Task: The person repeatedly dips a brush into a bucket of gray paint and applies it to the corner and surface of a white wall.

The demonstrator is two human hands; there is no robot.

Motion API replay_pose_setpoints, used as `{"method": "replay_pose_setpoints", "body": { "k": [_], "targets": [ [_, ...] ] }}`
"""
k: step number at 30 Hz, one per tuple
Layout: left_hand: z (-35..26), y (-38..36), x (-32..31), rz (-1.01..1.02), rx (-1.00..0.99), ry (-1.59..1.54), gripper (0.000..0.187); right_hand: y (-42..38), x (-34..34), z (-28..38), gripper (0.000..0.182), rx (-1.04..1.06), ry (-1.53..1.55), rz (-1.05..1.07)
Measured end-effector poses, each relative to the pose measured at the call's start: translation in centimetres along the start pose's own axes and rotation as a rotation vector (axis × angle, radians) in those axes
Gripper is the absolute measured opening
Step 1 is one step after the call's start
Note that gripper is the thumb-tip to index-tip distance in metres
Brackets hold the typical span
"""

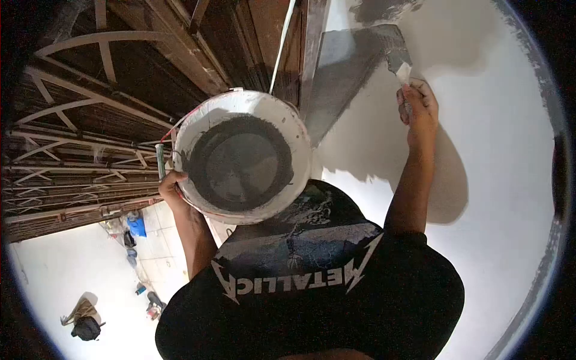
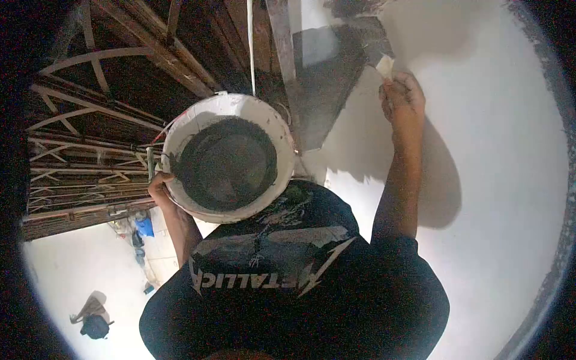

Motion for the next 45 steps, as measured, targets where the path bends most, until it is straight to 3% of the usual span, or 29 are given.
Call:
{"method": "replay_pose_setpoints", "body": {
  "k": [1, 6, 11, 16, 19, 20, 23, 25, 28, 31, 32, 35, 36, 39, 43, 44, 45],
  "targets": [
    [-0.3, 0.0, -0.3, 0.005, -0.075, 0.054, 0.014, -0.1, -0.2, -0.2, 0.013, 0.001, -0.008, -0.027],
    [-0.4, -0.2, -0.9, 0.027, 0.125, -0.186, 0.009, -1.0, -0.2, -0.8, 0.023, 0.001, -0.044, -0.06],
    [-0.8, -0.2, -0.6, -0.017, -0.004, -0.118, 0.006, -1.2, 0.5, -2.1, 0.027, -0.042, -0.045, -0.013],
    [-0.3, -0.3, 0.4, -0.102, 0.168, -0.094, 0.009, -2.1, 0.1, -1.9, 0.028, -0.079, -0.118, -0.009],
    [0.4, -0.2, 2.0, -0.067, 0.132, -0.152, 0.007, -2.3, 0.3, -2.4, 0.028, -0.128, -0.141, 0.0],
    [0.4, -0.5, 2.8, -0.101, 0.127, -0.034, 0.008, -2.5, 0.1, -2.4, 0.028, -0.136, -0.149, -0.028],
    [0.8, -0.4, 5.4, 0.052, -0.137, 0.221, 0.01, -2.7, 0.3, -3.3, 0.028, -0.159, -0.152, -0.033],
    [-0.4, -0.7, 3.1, 0.017, -0.2, 0.202, 0.012, -2.6, 0.3, -3.6, 0.027, -0.147, -0.138, 0.001],
    [-1.0, -0.9, 1.1, -0.044, -0.168, 0.06, 0.01, -2.5, 0.0, -3.7, 0.024, -0.131, -0.111, 0.038],
    [1.1, -0.2, 6.1, -0.011, -0.206, 0.338, 0.01, -2.5, 0.1, -4.1, 0.022, -0.178, -0.112, 0.009],
    [1.9, 0.1, 6.9, -0.028, -0.081, 0.2, 0.011, -2.6, -0.2, -3.8, 0.021, -0.2, -0.117, 0.001],
    [-0.6, -0.6, 1.3, -0.134, 0.173, 0.006, 0.013, -2.0, -0.9, -2.8, 0.019, -0.17, -0.016, -0.002],
    [-0.6, -0.9, -0.5, -0.267, 0.338, -0.174, 0.015, -2.0, -1.2, -2.2, 0.018, -0.163, 0.048, 0.01],
    [1.6, -0.1, 2.9, 0.105, -0.003, 0.046, 0.017, -1.6, -1.7, -0.9, 0.017, -0.086, 0.145, 0.033],
    [0.0, -0.6, -0.4, -0.069, -0.052, 0.079, 0.019, -1.4, -2.2, 0.2, 0.018, -0.076, 0.222, -0.033],
    [0.8, -0.3, -0.7, -0.045, 0.027, -0.164, 0.02, -1.3, -2.1, 0.2, 0.019, -0.073, 0.234, -0.052],
    [1.3, -0.1, -0.5, -0.07, 0.08, -0.192, 0.016, -1.2, -2.1, 0.5, 0.019, -0.057, 0.239, -0.047]
  ]
}}
Point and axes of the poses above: each hand's wrist, its own y-axis towards the middle knuckle, its own x-axis out of the back of the hand, z = x × y, the point moved 5 cm from there along y, towards the middle knuckle, and after that the axes turned 2 degrees about x, right-handed, at the moved point
